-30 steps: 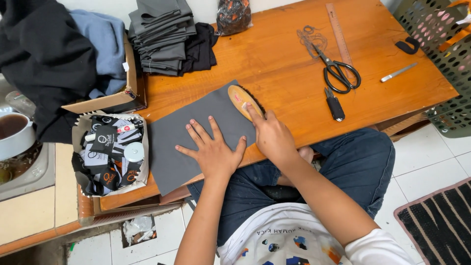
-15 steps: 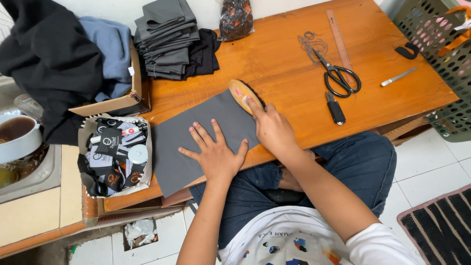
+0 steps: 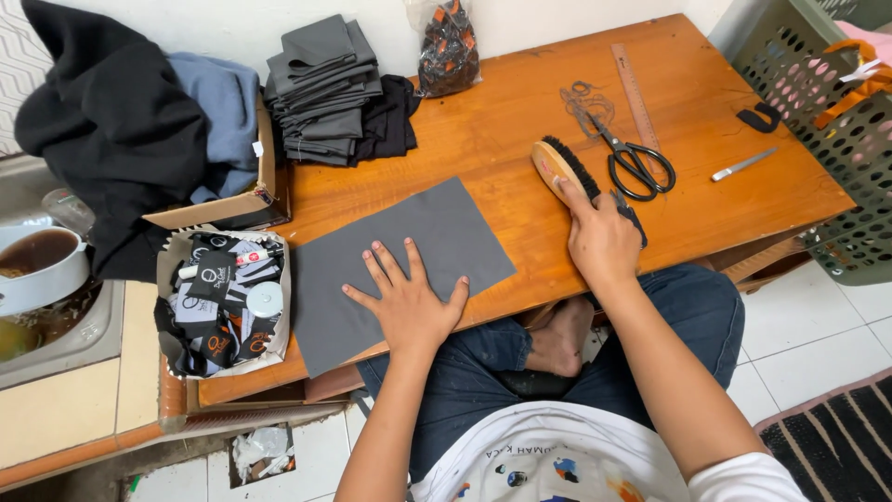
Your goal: The person brushes a piece of grey fabric with a hand brush and uses small nippers to trim loose threads from the fabric.
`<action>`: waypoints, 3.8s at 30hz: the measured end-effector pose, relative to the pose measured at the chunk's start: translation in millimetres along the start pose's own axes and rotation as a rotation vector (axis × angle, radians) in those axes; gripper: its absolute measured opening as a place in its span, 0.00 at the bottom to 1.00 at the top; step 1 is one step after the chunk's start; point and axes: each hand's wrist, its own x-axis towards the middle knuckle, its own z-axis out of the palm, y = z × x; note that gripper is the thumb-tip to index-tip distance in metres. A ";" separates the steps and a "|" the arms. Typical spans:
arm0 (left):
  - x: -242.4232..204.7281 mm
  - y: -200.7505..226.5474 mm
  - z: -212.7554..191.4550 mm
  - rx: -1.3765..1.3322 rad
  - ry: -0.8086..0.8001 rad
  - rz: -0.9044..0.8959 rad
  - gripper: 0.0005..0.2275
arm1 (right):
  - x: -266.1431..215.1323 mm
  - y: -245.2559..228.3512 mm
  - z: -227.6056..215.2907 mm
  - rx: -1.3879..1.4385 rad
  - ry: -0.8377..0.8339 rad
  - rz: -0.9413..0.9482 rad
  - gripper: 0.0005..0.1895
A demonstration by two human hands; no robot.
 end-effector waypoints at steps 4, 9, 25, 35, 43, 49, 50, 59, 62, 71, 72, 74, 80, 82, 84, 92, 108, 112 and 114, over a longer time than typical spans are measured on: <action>-1.6 0.5 0.8 0.026 0.015 0.008 0.37 | -3.4 12.5 22.5 -0.052 0.073 -0.004 0.16; -0.6 1.1 2.1 0.028 -0.014 0.043 0.37 | -6.4 25.7 45.3 -0.182 0.219 -0.108 0.19; 4.2 -0.6 8.6 0.055 -0.058 0.231 0.37 | -43.1 20.8 32.2 0.080 0.432 -0.442 0.13; 1.4 -0.4 8.0 0.048 -0.042 0.297 0.37 | -74.9 15.8 34.5 0.317 0.246 -0.530 0.18; -18.7 -2.6 3.1 0.065 -0.025 0.252 0.38 | -81.9 42.7 39.2 0.319 0.331 -0.538 0.15; -36.1 -5.5 -1.3 -0.066 0.133 0.327 0.36 | -63.5 67.5 23.3 0.143 0.499 -0.365 0.15; -40.6 -6.2 5.4 -0.264 0.292 0.342 0.27 | -56.2 71.0 19.0 0.116 0.519 -0.326 0.15; -91.3 31.4 52.7 -1.616 -0.373 -0.523 0.07 | -23.7 97.2 20.2 0.105 0.172 -0.097 0.13; -75.4 38.7 57.8 -1.748 -0.430 -0.669 0.10 | -23.1 99.0 21.1 0.030 0.119 -0.070 0.10; -72.6 52.7 59.1 -1.714 -0.325 -0.713 0.13 | -54.7 116.1 3.3 0.083 -0.178 0.024 0.18; -77.0 52.5 62.3 -1.751 -0.322 -0.687 0.14 | -62.9 123.5 3.3 0.253 -0.215 0.060 0.18; -86.5 54.3 59.2 -1.760 -0.352 -0.719 0.13 | -87.2 116.6 -4.4 0.677 -0.320 0.252 0.15; -109.9 62.8 71.7 -1.745 -0.458 -0.801 0.11 | -158.0 80.9 19.2 1.816 -0.548 0.696 0.06; -112.7 66.3 74.8 -1.740 -0.459 -0.796 0.10 | -166.5 66.1 26.9 1.850 -0.538 0.791 0.08; -113.1 68.2 74.9 -1.603 -0.447 -0.786 0.14 | -164.3 50.9 32.5 1.669 -0.444 0.479 0.07; -119.8 58.8 68.7 -1.318 -0.854 -0.498 0.17 | -140.2 26.2 14.7 1.356 -0.360 0.600 0.14; -5.1 54.8 50.6 -0.156 0.121 0.545 0.16 | -152.8 43.8 -0.5 1.301 -0.353 0.427 0.15; -25.6 36.8 42.6 -0.086 -0.036 0.484 0.16 | -144.8 46.4 -24.0 1.250 -0.340 0.387 0.15; -32.2 24.4 30.2 -0.196 -0.208 0.432 0.04 | -135.9 43.2 -37.8 1.283 -0.325 0.253 0.15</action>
